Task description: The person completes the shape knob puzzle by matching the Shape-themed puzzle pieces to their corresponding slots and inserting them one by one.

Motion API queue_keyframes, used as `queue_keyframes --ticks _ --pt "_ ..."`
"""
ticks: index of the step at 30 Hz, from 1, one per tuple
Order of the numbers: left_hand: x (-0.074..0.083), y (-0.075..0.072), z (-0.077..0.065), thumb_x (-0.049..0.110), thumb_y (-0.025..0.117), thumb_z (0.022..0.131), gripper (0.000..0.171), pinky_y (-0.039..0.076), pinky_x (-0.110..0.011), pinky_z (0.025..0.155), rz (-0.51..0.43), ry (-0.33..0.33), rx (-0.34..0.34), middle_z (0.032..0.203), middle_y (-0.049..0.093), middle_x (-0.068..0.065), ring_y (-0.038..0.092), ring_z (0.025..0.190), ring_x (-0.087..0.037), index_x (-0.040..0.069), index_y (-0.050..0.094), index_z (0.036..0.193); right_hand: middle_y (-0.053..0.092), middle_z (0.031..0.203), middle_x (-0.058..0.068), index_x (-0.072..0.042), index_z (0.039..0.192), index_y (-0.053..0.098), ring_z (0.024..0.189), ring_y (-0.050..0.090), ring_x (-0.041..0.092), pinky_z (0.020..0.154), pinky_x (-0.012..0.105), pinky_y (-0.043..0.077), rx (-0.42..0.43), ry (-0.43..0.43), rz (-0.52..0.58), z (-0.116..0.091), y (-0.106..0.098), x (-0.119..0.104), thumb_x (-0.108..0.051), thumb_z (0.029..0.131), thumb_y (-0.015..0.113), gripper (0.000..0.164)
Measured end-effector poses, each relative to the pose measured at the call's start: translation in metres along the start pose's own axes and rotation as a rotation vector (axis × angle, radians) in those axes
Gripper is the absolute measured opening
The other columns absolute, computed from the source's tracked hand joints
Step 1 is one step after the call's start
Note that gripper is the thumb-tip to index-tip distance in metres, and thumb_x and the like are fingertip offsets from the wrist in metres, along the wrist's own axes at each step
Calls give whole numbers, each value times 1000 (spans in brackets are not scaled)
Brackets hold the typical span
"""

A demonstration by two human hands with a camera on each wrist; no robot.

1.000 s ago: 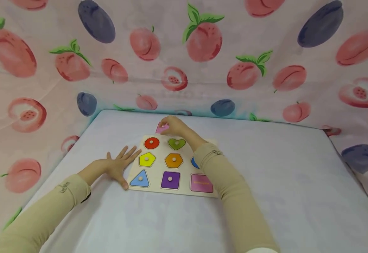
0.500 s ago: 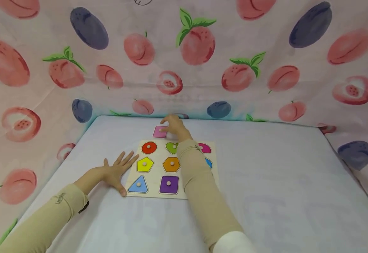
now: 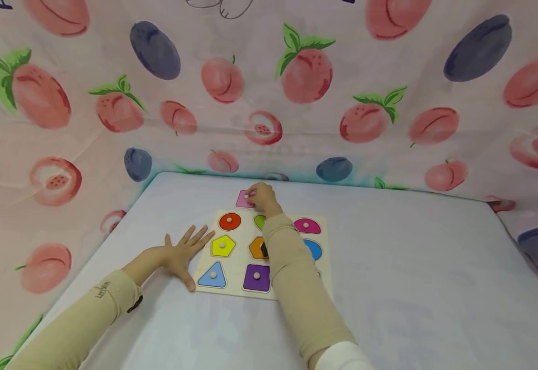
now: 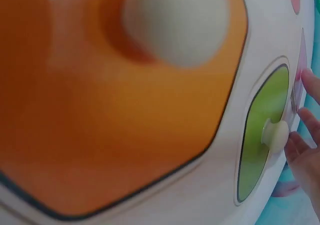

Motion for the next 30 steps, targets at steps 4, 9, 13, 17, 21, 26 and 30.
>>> queue_keyframes --ticks 4,9,13,17,21,26,30 --pt "-2 1 -2 61 82 52 138 -6 -82 95 0 -10 1 159 -18 -7 -19 144 -39 27 -6 152 66 113 5 -12 90 74 106 55 25 98 38 43 62 53 -52 -25 -11 -26 -20 82 73 12" --pt "-2 2 -3 62 82 52 138 -6 -82 94 -2 -6 -1 159 -17 -8 -18 143 -40 26 -6 152 67 114 7 -9 97 72 105 57 27 97 40 43 94 63 -178 -49 -18 -52 -19 87 67 14" --pt "-2 2 -2 65 80 53 137 -4 -82 95 20 4 -8 159 -18 -8 -18 143 -40 26 -8 151 68 113 7 -10 97 73 104 58 25 95 41 45 109 61 -227 -51 -20 -57 -19 88 67 15" --pt "-1 0 0 64 80 53 137 -4 -82 94 27 9 -7 159 -18 -8 -18 143 -40 26 -8 151 68 113 8 -7 97 72 101 58 25 91 40 48 124 40 -198 -50 -24 -61 -18 87 67 15" --pt "0 -2 1 64 80 54 137 -4 -82 94 33 8 -1 159 -18 -8 -18 143 -41 25 -8 152 67 111 11 -5 98 71 95 55 24 86 37 48 135 9 -165 -57 -30 -71 -17 88 66 16" --pt "0 -2 1 65 80 53 138 -6 -82 94 22 24 -2 159 -18 -9 -18 143 -41 25 -8 152 66 109 12 -4 98 69 88 52 21 83 34 46 118 11 -181 -67 -36 -77 -17 90 64 16" --pt "-3 1 2 64 81 53 139 -10 -81 94 2 23 -12 158 -20 -8 -21 143 -39 25 -9 151 66 112 13 -3 99 69 88 52 22 86 35 47 106 15 -190 -73 -39 -75 -18 91 63 17"
Point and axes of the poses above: each hand's wrist, its own z-axis towards the middle knuckle, its own y-axis out of the palm, x = y × z, the point moved 9 cm from there along z, towards the middle knuckle
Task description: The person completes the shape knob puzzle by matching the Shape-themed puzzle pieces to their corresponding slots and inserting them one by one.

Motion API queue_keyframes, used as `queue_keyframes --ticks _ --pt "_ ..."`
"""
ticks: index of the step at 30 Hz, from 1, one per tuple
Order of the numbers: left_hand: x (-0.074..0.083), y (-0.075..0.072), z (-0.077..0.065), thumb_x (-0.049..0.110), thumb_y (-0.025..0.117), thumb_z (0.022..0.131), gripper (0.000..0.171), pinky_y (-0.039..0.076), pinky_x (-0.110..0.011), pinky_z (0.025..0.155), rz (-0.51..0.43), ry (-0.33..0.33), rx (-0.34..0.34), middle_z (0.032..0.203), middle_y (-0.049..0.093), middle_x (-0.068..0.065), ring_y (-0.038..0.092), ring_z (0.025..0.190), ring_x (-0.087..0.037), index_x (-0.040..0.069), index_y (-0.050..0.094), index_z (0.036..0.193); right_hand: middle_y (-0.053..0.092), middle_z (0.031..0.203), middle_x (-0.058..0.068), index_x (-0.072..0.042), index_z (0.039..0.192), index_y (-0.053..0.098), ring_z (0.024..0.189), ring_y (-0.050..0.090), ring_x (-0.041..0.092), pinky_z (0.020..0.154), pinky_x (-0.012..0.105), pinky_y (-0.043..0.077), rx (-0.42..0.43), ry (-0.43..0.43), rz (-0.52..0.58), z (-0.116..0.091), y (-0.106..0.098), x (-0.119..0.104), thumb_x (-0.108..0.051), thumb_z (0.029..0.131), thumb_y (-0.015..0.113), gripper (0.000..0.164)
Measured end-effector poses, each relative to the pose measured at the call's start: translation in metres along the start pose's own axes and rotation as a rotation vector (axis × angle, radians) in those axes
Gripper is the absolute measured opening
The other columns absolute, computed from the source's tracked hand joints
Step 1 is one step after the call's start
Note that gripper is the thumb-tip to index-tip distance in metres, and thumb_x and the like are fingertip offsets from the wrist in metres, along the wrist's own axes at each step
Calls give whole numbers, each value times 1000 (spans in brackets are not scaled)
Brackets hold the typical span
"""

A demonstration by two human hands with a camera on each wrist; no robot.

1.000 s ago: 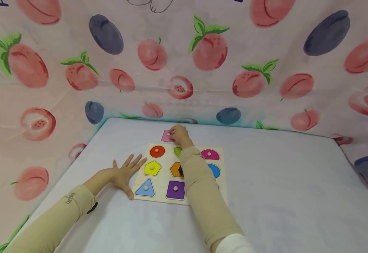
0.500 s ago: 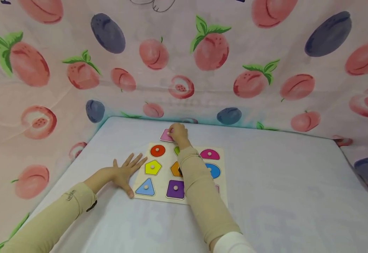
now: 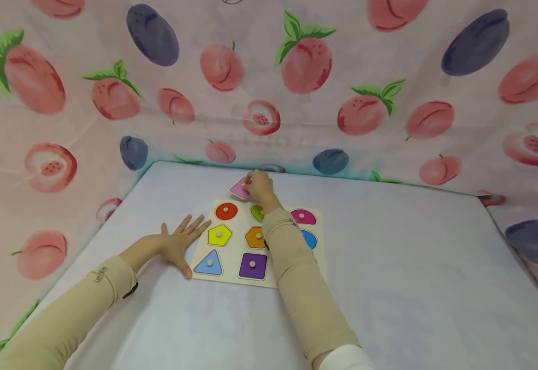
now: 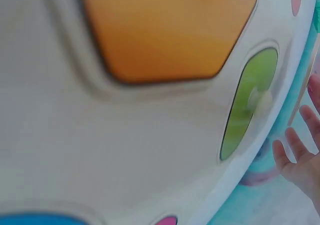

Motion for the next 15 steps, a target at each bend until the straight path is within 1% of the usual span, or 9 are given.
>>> queue_keyframes --ticks 4,7,10,15 --pt "3 -1 1 62 81 53 138 -10 -81 94 -6 5 1 158 -19 -9 -20 143 -40 24 -8 152 65 112 13 -3 98 68 91 54 23 89 37 47 3 -5 -10 -5 -9 5 -18 90 63 18" --pt "5 -2 0 62 81 54 137 -9 -82 94 -1 11 -1 158 -19 -10 -20 143 -41 23 -8 152 64 103 11 -2 97 68 89 53 22 85 35 46 6 -22 -22 -8 -15 7 -18 89 63 18" --pt "5 -3 -2 61 81 55 137 -9 -82 93 2 14 -2 158 -19 -10 -20 143 -41 23 -8 152 58 91 8 -1 95 66 83 49 20 77 32 43 13 -46 -26 -11 -21 8 -17 88 64 17" --pt "2 -4 -2 61 81 56 136 -9 -82 93 1 10 2 158 -19 -10 -20 142 -41 23 -8 152 52 81 4 -3 92 64 77 47 18 70 28 38 27 -86 -73 -18 -35 1 -17 88 64 15"
Point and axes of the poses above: each hand's wrist, its own z-axis towards the middle knuckle, its own y-axis out of the palm, x = y × z, the point moved 9 cm from there along z, towards the middle knuckle
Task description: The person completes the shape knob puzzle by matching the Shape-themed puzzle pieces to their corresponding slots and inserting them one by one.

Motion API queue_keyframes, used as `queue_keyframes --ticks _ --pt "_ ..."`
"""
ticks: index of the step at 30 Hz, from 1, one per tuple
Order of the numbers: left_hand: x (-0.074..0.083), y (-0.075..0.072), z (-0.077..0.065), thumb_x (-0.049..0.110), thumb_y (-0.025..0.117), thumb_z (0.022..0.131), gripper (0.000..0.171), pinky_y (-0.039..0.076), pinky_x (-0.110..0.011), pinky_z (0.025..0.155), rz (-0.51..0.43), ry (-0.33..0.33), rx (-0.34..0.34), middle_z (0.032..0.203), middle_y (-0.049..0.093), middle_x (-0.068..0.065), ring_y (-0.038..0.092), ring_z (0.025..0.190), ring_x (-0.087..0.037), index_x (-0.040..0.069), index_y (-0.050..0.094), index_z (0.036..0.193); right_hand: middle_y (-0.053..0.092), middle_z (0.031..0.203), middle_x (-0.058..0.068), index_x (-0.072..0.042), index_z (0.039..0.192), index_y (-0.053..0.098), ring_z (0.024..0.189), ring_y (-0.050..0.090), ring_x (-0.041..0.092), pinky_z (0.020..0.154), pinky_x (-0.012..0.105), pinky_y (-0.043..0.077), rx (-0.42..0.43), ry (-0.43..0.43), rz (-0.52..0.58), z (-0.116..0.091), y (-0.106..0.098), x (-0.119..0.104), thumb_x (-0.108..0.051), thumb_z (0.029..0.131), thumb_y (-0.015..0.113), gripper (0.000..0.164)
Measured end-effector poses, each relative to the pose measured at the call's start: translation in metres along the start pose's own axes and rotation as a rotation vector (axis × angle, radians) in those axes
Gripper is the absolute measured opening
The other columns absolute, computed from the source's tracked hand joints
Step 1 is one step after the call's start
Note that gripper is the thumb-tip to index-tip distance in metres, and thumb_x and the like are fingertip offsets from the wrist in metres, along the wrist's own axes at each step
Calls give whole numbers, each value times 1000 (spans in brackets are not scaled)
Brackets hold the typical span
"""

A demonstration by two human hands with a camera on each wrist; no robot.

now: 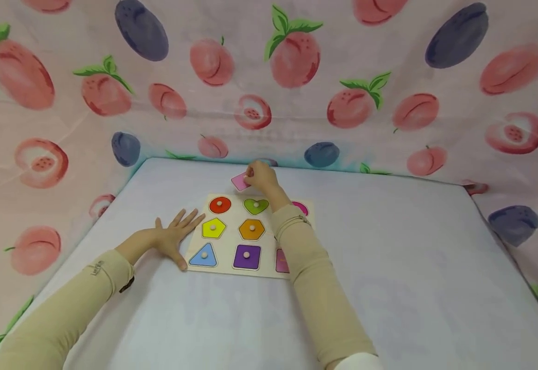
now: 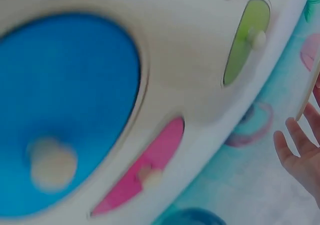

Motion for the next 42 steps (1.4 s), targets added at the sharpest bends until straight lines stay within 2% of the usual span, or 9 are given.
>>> queue_keyframes --ticks 6,12,21,26,33,37,42 --pt "0 -2 1 61 80 57 134 -10 -82 93 -4 4 6 158 -19 -12 -20 142 -42 22 -8 152 57 80 7 -3 90 64 78 50 21 72 30 43 16 -64 -33 -13 -21 -7 -18 88 65 15" --pt "6 -2 -2 61 80 56 135 -11 -82 93 -23 22 9 158 -17 -14 -18 142 -43 21 -6 152 58 81 8 -4 90 62 79 52 22 73 30 46 -5 -81 -34 -32 -33 -4 -19 88 66 16" --pt "7 1 3 59 81 57 134 -12 -82 92 -47 25 11 158 -18 -13 -19 142 -43 20 -6 152 57 77 9 -3 92 64 75 50 22 69 30 45 -4 -157 -78 -66 -51 -7 -20 88 66 18" --pt "7 0 2 58 82 56 135 -12 -83 91 -51 24 7 157 -18 -15 -19 141 -44 20 -6 152 59 78 8 -3 93 63 76 51 21 69 30 47 2 -188 -121 -91 -54 -8 -21 89 66 19" --pt "4 -1 -4 58 82 56 136 -15 -82 90 -72 36 1 157 -19 -15 -21 141 -44 19 -6 152 63 84 9 -4 89 63 80 52 23 72 34 48 20 -223 -118 -123 -54 -5 -19 87 68 16" --pt "3 -3 -4 60 81 55 135 -16 -81 91 -88 52 14 158 -19 -13 -23 141 -43 22 -4 152 66 88 9 -4 88 63 81 53 24 74 34 49 5 -211 -107 -143 -52 3 -18 86 69 15" --pt "6 -3 -3 60 81 55 134 -17 -81 90 -107 82 28 159 -17 -10 -24 141 -41 22 -3 152 62 80 6 -6 83 61 82 54 23 74 33 47 13 -183 -109 -167 -49 17 -15 84 71 13"
Point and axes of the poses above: each hand's wrist, its own z-axis towards the middle knuckle, its own y-axis out of the palm, x = y × z, the point moved 9 cm from there along z, towards the middle knuckle
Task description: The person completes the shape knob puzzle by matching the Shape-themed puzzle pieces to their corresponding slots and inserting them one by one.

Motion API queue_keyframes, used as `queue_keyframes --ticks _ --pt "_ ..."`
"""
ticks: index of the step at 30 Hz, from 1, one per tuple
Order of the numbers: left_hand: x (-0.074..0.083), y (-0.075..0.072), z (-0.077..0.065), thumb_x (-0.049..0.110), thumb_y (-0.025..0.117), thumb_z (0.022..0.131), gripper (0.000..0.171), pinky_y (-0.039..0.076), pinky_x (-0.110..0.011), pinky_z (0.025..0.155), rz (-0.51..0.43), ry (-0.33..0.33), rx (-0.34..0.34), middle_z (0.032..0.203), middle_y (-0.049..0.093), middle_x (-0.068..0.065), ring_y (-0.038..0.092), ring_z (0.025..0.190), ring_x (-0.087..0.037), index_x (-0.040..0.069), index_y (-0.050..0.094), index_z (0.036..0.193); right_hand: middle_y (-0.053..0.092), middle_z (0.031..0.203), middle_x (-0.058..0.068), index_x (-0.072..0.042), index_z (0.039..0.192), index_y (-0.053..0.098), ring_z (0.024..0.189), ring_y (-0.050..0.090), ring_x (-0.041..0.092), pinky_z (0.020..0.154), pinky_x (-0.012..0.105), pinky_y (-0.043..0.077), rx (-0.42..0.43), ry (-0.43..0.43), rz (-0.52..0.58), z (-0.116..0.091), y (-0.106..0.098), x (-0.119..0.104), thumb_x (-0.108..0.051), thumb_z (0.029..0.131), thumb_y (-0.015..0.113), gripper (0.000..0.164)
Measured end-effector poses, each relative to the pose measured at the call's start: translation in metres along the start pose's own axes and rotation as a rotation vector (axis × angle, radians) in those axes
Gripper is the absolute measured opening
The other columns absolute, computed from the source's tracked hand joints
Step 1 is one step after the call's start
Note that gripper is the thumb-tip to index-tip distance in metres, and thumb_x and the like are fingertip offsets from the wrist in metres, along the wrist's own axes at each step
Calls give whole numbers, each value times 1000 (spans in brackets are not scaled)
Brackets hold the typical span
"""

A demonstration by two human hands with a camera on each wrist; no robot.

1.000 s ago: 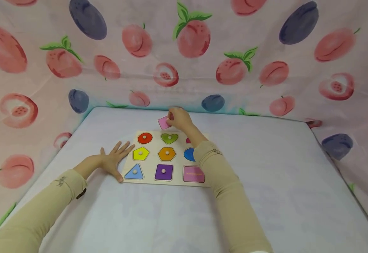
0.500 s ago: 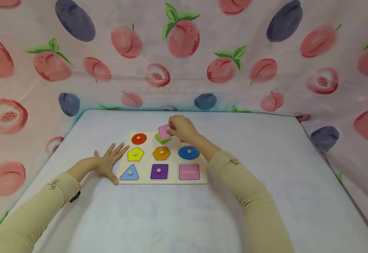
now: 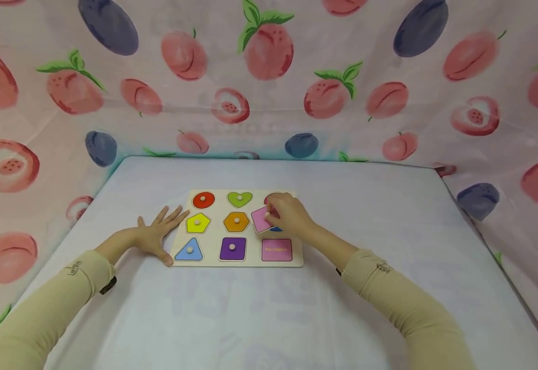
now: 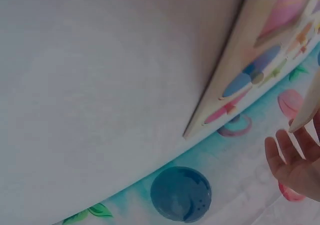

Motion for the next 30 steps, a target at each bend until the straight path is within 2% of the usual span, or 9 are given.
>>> queue_keyframes --ticks 6,11,20,30 --pt "1 7 1 54 84 56 134 -21 -80 88 -48 18 7 160 -13 -8 -24 141 -41 20 -3 152 56 72 1 -8 82 61 78 50 19 69 28 43 -23 96 42 -25 7 6 -15 82 72 13" --pt "0 5 1 54 84 54 135 -23 -79 87 -63 37 34 160 -12 -8 -23 141 -43 19 -2 152 59 74 -1 -10 85 63 77 51 16 70 27 47 -55 140 31 -35 13 5 -20 81 74 15" --pt "4 -1 3 55 85 54 134 -19 -77 96 -44 97 71 160 -5 -10 -15 144 -41 14 3 153 59 74 -1 -10 83 63 78 53 17 69 28 47 -51 174 -15 -50 19 9 -23 80 75 17" --pt "9 -2 4 55 84 55 134 -16 -77 97 -28 80 44 160 -5 -12 -13 144 -40 13 2 152 53 68 -2 -7 83 65 70 46 14 61 23 38 -44 188 6 -61 26 10 -21 80 75 17"
Point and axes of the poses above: each hand's wrist, its own z-axis towards the middle knuckle, its own y-axis out of the palm, x = y × z, the point moved 9 cm from there along z, towards the middle knuckle
